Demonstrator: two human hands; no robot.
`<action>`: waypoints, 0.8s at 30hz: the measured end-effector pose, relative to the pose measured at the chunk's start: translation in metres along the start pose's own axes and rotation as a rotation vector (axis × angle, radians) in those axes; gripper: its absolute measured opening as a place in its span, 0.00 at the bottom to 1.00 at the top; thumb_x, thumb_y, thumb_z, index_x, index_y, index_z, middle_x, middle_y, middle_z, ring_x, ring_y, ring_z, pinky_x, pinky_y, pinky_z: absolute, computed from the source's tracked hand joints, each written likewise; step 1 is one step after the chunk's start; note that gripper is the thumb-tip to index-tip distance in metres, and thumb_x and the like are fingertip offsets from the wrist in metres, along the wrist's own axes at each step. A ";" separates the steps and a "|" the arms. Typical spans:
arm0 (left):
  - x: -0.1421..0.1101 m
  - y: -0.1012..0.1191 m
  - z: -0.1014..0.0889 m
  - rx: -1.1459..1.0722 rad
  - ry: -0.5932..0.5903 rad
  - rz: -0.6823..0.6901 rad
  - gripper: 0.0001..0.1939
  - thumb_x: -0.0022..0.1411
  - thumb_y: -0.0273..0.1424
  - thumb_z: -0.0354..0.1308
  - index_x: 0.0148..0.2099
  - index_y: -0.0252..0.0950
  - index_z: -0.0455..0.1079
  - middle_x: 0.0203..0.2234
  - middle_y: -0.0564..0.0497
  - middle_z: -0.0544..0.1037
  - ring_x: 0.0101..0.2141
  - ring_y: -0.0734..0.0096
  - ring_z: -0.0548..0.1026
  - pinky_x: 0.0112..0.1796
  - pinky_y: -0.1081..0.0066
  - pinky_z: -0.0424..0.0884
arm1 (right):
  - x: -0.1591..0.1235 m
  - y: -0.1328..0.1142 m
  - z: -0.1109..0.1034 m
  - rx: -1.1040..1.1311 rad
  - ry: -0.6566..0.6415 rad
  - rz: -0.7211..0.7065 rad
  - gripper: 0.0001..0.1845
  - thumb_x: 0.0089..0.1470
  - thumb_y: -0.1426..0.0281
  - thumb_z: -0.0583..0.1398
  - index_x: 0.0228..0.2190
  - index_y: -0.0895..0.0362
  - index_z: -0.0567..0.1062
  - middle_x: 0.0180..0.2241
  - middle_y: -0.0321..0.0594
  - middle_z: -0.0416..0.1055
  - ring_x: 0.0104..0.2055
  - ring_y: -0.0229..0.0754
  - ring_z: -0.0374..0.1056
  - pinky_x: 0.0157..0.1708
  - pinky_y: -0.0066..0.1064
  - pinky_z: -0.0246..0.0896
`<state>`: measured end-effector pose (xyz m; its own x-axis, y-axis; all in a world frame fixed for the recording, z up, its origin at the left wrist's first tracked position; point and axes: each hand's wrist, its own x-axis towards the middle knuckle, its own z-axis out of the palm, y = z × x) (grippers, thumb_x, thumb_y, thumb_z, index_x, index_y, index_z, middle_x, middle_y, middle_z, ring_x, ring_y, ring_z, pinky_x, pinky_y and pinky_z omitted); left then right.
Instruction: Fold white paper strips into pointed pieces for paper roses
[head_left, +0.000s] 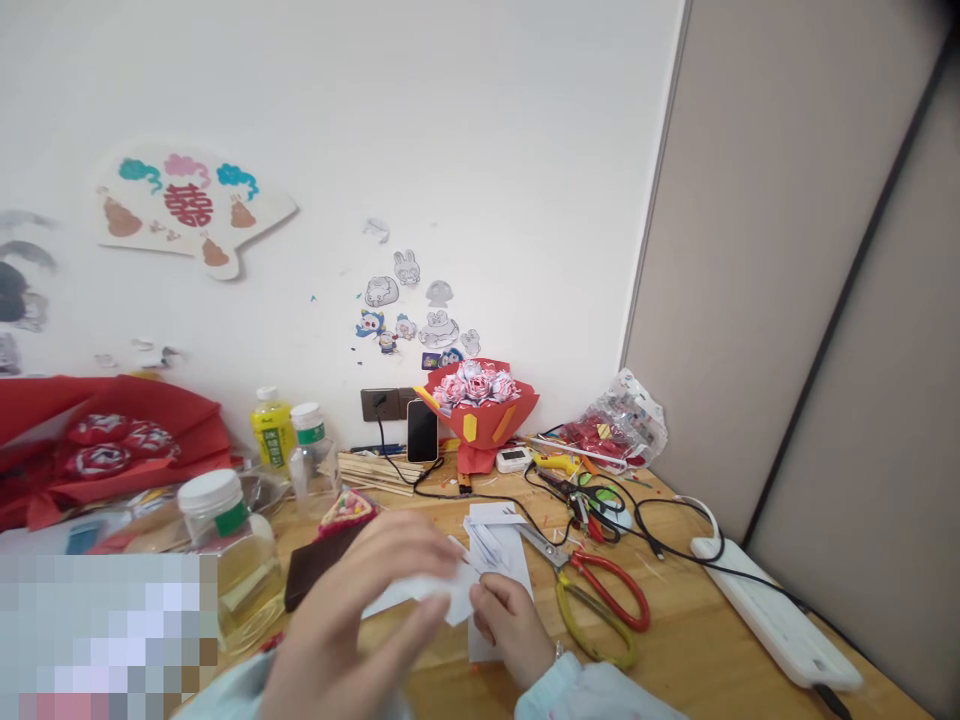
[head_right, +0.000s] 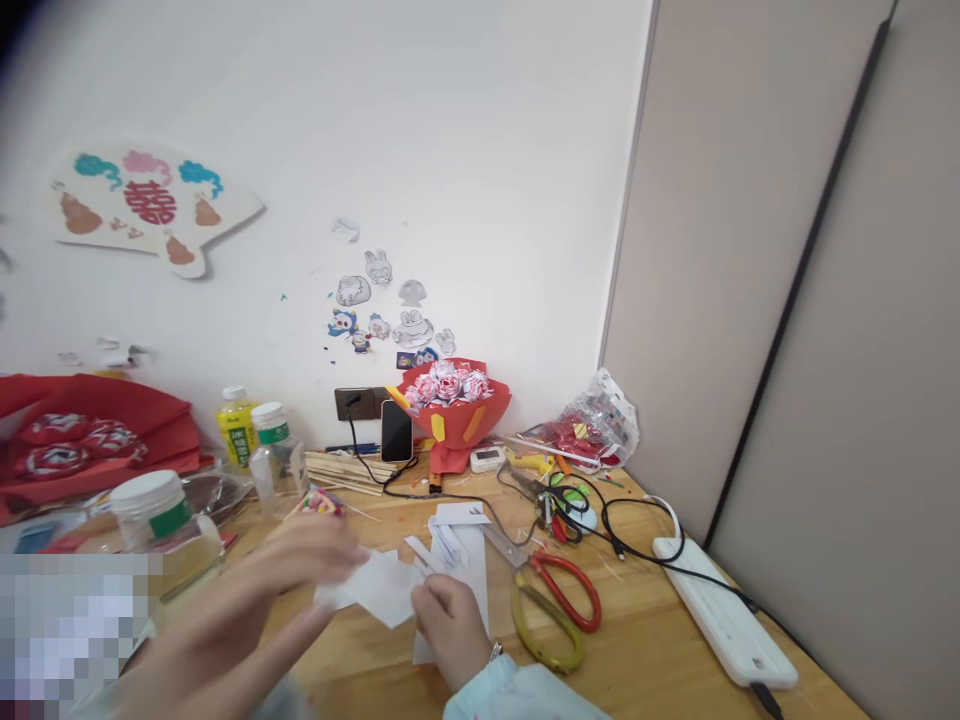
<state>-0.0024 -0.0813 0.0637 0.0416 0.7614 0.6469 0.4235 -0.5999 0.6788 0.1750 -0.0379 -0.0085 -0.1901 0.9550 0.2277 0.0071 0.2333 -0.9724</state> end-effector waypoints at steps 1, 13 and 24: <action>0.016 0.000 0.005 0.079 -0.061 0.035 0.13 0.48 0.37 0.57 0.39 0.42 0.69 0.38 0.49 0.73 0.40 0.59 0.67 0.42 0.62 0.62 | 0.001 0.000 -0.002 0.000 -0.010 -0.007 0.22 0.45 0.54 0.50 0.13 0.56 0.54 0.11 0.27 0.48 0.15 0.29 0.45 0.15 0.23 0.39; -0.011 -0.073 0.046 0.291 -0.137 -0.268 0.10 0.53 0.37 0.46 0.24 0.40 0.63 0.13 0.56 0.70 0.18 0.70 0.69 0.22 0.75 0.60 | 0.002 0.000 -0.008 -0.046 0.068 -0.114 0.14 0.49 0.59 0.50 0.22 0.57 0.60 0.14 0.28 0.55 0.16 0.31 0.52 0.17 0.22 0.47; -0.022 -0.085 0.060 -0.229 -0.230 -0.512 0.17 0.49 0.48 0.46 0.25 0.38 0.57 0.10 0.60 0.65 0.12 0.77 0.63 0.16 0.78 0.57 | -0.002 0.010 0.005 -0.764 -0.192 -0.406 0.16 0.39 0.81 0.53 0.31 0.54 0.71 0.28 0.37 0.71 0.31 0.39 0.65 0.31 0.25 0.55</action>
<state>0.0148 -0.0320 -0.0293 0.0897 0.9855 0.1442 0.2366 -0.1617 0.9581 0.1701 -0.0384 -0.0185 -0.4812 0.7406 0.4690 0.5439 0.6719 -0.5027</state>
